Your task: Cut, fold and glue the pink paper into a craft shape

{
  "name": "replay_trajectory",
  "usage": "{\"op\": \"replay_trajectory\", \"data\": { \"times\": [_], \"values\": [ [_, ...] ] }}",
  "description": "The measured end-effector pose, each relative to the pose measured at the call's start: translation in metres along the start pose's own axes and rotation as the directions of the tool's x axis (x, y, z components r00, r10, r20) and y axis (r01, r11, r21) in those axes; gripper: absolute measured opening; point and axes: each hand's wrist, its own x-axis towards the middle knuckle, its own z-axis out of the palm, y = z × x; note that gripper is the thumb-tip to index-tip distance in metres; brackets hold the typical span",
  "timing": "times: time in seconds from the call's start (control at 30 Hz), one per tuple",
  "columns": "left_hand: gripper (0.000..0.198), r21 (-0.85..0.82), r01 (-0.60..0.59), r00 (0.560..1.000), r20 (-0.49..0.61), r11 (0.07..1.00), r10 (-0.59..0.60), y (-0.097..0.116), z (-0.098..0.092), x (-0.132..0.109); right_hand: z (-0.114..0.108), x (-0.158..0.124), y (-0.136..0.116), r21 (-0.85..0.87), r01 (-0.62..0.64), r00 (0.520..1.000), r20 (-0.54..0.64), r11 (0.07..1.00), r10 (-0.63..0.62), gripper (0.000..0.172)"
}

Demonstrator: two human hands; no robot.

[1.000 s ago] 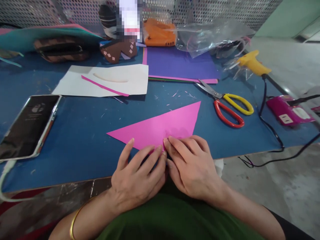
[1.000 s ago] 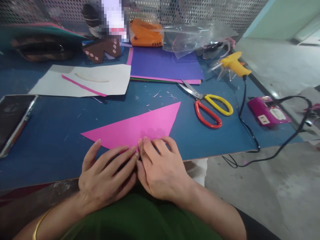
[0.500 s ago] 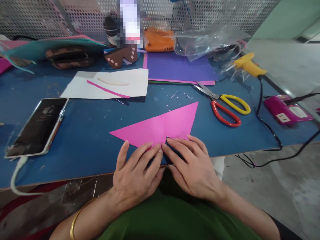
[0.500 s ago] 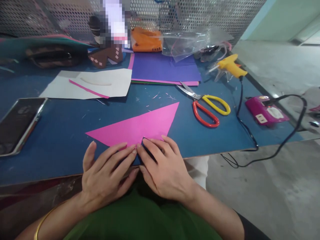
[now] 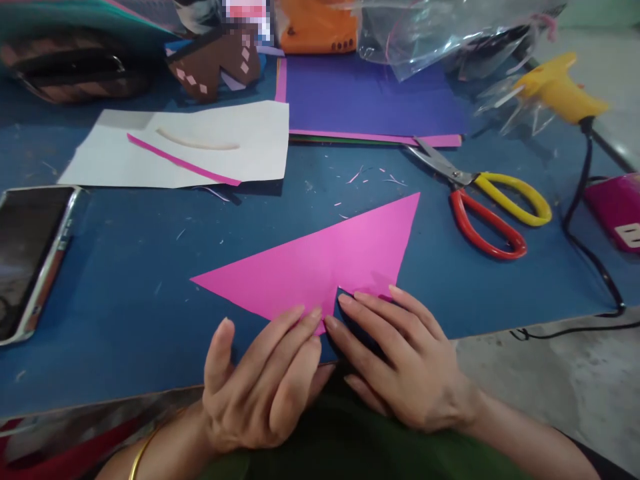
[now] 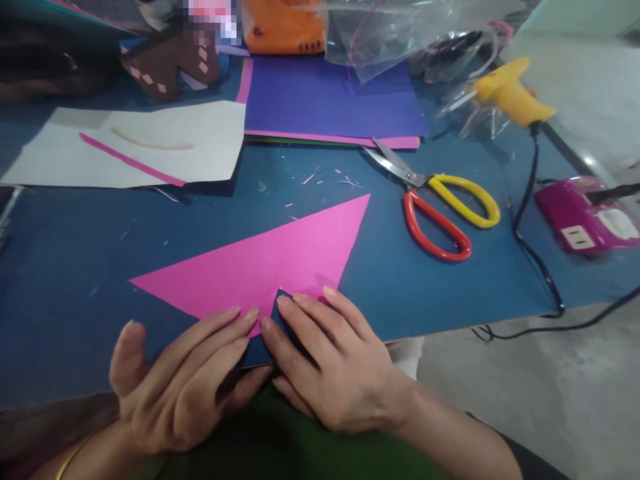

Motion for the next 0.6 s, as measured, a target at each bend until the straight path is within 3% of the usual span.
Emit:
{"op": "replay_trajectory", "data": {
  "times": [0.2,0.3,0.47,0.6],
  "values": [
    [0.014,-0.025,-0.011,0.999,-0.049,1.0,0.01,-0.002,0.004,-0.008,-0.007,0.004,-0.002,-0.003,0.022,1.0,0.013,1.0,-0.022,0.033],
    [0.006,-0.047,-0.012,0.999,-0.041,0.999,0.01,-0.004,0.003,-0.012,-0.018,0.013,-0.006,-0.086,0.107,0.993,0.052,0.991,-0.103,0.027],
    [0.004,-0.075,-0.036,0.999,-0.038,0.997,0.033,-0.008,-0.001,-0.008,-0.027,0.033,-0.013,-0.074,0.184,0.977,0.126,0.98,-0.174,0.034],
    [0.013,-0.044,-0.026,0.999,0.018,0.999,0.027,-0.005,-0.004,0.002,-0.024,0.031,-0.011,0.013,0.172,0.98,0.094,0.985,-0.173,0.033]
  ]
}}
